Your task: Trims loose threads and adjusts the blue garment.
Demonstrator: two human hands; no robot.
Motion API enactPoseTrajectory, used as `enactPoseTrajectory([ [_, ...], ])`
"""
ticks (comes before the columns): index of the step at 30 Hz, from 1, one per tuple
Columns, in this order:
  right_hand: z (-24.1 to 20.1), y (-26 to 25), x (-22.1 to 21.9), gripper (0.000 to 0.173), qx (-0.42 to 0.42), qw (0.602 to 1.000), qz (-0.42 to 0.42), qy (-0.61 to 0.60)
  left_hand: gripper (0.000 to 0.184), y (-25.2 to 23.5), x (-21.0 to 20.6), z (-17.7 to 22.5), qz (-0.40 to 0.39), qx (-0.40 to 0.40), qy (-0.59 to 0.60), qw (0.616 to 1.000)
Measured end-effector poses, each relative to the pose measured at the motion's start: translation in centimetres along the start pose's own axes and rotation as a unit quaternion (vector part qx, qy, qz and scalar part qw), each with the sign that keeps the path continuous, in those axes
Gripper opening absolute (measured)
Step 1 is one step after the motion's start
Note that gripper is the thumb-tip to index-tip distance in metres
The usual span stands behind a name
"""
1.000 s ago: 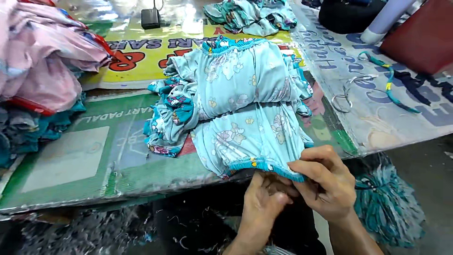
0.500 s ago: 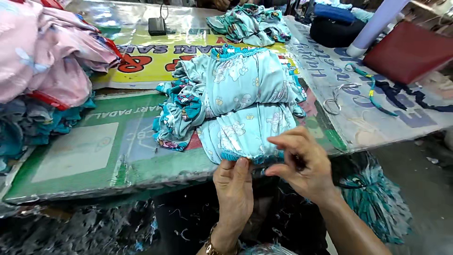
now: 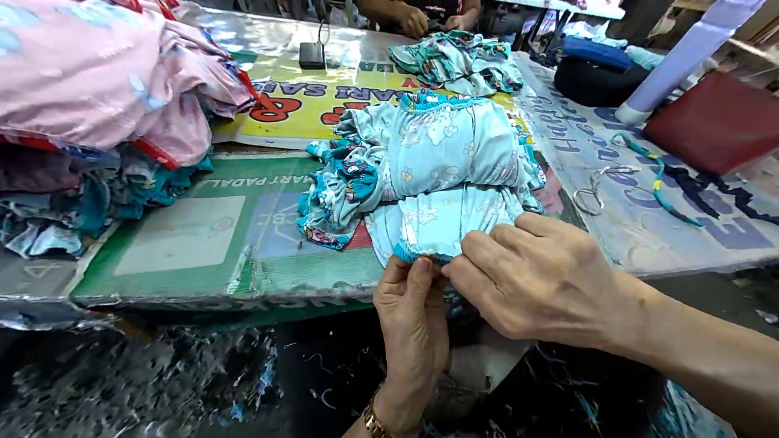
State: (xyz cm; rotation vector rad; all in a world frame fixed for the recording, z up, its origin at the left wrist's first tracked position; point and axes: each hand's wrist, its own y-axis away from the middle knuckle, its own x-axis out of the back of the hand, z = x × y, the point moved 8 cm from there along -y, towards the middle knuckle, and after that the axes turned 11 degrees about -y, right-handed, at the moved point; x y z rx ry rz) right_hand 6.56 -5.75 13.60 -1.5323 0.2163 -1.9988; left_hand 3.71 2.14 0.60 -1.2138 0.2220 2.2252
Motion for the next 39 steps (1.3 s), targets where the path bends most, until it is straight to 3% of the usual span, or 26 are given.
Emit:
enactPoseTrajectory([
  [8, 3.0, 2.7, 2.2, 0.023, -0.110, 0.977, 0.037, -0.180, 0.017, -1.5, -2.6, -1.1, -0.050, 0.025, 0.029, 0.998],
  [13, 6.3, 5.9, 2.8, 0.042, -0.276, 0.950, 0.053, -0.136, 0.016, -3.1, -3.6, -2.2, -0.035, 0.059, 0.061, 0.996],
  [16, 7.5, 7.7, 0.7, 0.031, -0.321, 0.931, 0.054, -0.164, 0.025, -3.2, -3.9, -2.7, -0.048, 0.061, 0.077, 0.994],
  [22, 8.1, 8.2, -0.7, 0.026, -0.298, 0.866, 0.144, -0.376, 0.028, -2.5, -3.4, -3.1, -0.037, 0.044, 0.060, 0.997],
  [29, 8.0, 8.6, -2.4, 0.027, -0.312, 0.830, 0.150, -0.437, 0.029, -2.2, -4.0, -3.0, -0.040, -0.027, -0.042, 0.998],
  [35, 8.8, 9.5, -2.9, 0.023, -0.341, 0.776, 0.181, -0.499, 0.028, -2.1, -4.3, -3.3, -0.046, -0.035, -0.046, 0.997],
  [39, 8.6, 9.4, -3.3, 0.026, -0.323, 0.772, 0.171, -0.521, 0.028, -2.1, -4.3, -3.6, -0.054, -0.025, -0.056, 0.997],
])
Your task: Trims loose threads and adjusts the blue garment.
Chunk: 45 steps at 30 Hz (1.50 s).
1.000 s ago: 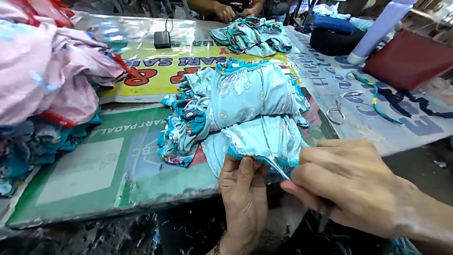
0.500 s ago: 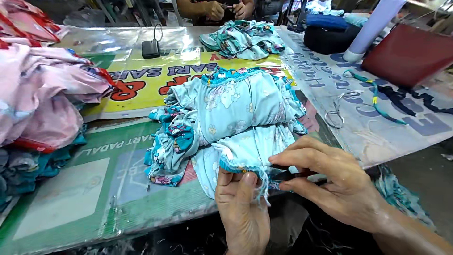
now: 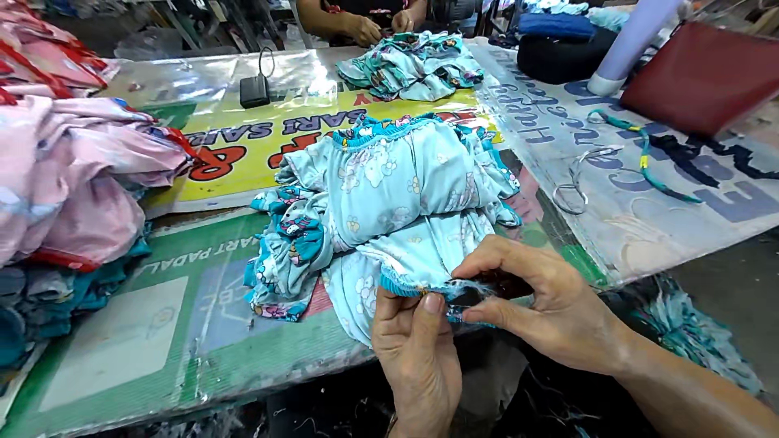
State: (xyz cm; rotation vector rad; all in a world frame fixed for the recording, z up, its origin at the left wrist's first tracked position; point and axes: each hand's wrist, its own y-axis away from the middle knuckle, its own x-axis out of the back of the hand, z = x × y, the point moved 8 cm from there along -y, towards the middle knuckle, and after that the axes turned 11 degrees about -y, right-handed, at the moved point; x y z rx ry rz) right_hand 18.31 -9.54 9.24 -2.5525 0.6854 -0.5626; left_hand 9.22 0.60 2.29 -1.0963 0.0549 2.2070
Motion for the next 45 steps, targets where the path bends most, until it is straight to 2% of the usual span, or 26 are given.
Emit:
enactPoseTrajectory([
  [3, -1.9, 0.4, -0.5, 0.023, 0.097, 0.990, 0.000, 0.106, 0.028, 0.1, 0.0, -0.2, -0.011, 0.000, -0.002, 1.000],
  [6, -4.1, 1.6, -2.2, 0.014, 0.184, 0.947, -0.108, 0.238, 0.026, 0.1, 0.0, 0.0, -0.005, 0.003, -0.002, 1.000],
  [7, -4.2, 2.0, -2.4, 0.014, 0.179, 0.930, -0.146, 0.285, 0.027, 0.1, 0.1, -0.1, -0.003, 0.011, 0.008, 1.000],
  [9, -4.5, 2.6, -1.7, 0.018, 0.138, 0.902, -0.158, 0.377, 0.029, 0.0, 0.5, -0.4, 0.001, 0.030, 0.036, 0.999],
  [13, -4.5, 2.9, 1.2, 0.020, 0.074, 0.847, -0.075, 0.521, 0.031, -0.2, 0.9, -0.8, -0.002, 0.045, 0.061, 0.997],
  [14, -4.2, 2.6, 1.8, 0.022, 0.073, 0.853, -0.046, 0.515, 0.031, -0.2, 0.9, -0.8, -0.004, 0.045, 0.061, 0.997],
  [15, -3.8, 2.3, 2.3, 0.024, 0.075, 0.875, -0.020, 0.477, 0.031, -0.2, 0.7, -0.8, -0.007, 0.047, 0.063, 0.997],
  [18, -2.4, 1.4, 1.9, 0.025, 0.072, 0.955, 0.003, 0.287, 0.031, 0.2, 0.5, -1.0, -0.011, 0.055, 0.066, 0.996],
  [20, -1.6, 1.3, 0.9, 0.024, 0.062, 0.971, 0.001, 0.232, 0.030, 0.3, 0.6, -1.2, -0.004, 0.052, 0.066, 0.996],
  [33, -0.9, 1.3, 0.5, 0.021, 0.041, 0.993, 0.016, 0.113, 0.028, 1.2, 0.2, -1.6, 0.013, 0.049, 0.030, 0.998],
  [45, -0.7, 1.4, 0.5, 0.014, 0.062, 0.995, 0.023, 0.070, 0.026, 1.2, 0.4, -1.6, 0.008, 0.026, -0.006, 1.000],
])
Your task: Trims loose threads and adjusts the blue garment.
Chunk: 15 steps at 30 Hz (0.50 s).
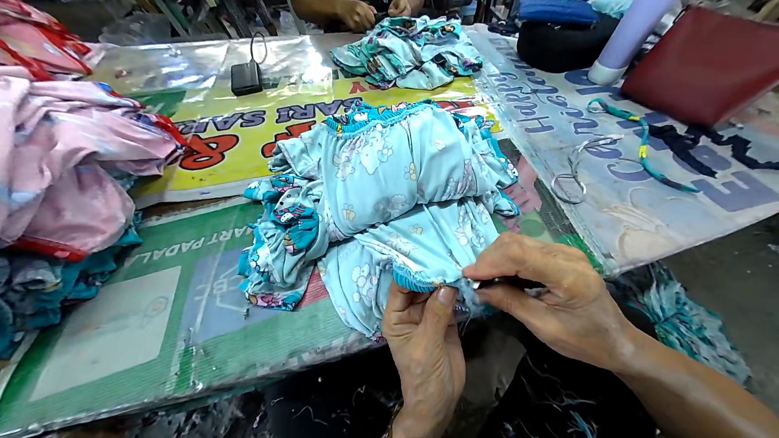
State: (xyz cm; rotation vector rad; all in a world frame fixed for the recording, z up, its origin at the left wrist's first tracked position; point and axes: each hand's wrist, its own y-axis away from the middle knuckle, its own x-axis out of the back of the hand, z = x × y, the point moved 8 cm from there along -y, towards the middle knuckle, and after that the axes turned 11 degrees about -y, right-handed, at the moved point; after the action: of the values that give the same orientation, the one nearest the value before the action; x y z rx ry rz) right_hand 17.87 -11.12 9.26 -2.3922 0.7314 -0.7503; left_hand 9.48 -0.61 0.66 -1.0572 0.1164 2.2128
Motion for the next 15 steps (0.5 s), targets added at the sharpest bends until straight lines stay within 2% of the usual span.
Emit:
enactPoseTrajectory([
  [5, 0.2, -0.1, -0.2, 0.015, -0.003, 1.000, -0.020, -0.022, 0.026, 0.0, 0.0, -0.2, -0.008, 0.017, 0.021, 1.000],
  [7, -0.9, 0.2, -0.6, 0.016, 0.052, 0.995, -0.085, 0.001, 0.021, 0.0, 0.1, -0.1, -0.017, 0.015, 0.029, 0.999],
  [9, -2.2, 0.8, -1.3, 0.016, 0.096, 0.978, -0.185, -0.030, 0.020, -0.1, 0.4, -0.1, -0.017, 0.020, 0.041, 0.999],
  [11, -2.8, 1.3, -1.8, 0.022, 0.084, 0.958, -0.258, -0.093, 0.022, 0.0, 0.6, -0.1, -0.018, 0.020, 0.035, 0.999],
  [13, -2.3, 1.1, -1.3, 0.026, 0.058, 0.973, -0.207, -0.079, 0.018, 0.1, 0.5, 0.1, -0.020, -0.003, -0.005, 1.000],
  [15, -1.3, 0.7, -0.5, 0.023, 0.028, 0.995, -0.094, -0.007, 0.017, 0.5, 0.6, 0.0, -0.021, -0.018, -0.048, 0.998],
])
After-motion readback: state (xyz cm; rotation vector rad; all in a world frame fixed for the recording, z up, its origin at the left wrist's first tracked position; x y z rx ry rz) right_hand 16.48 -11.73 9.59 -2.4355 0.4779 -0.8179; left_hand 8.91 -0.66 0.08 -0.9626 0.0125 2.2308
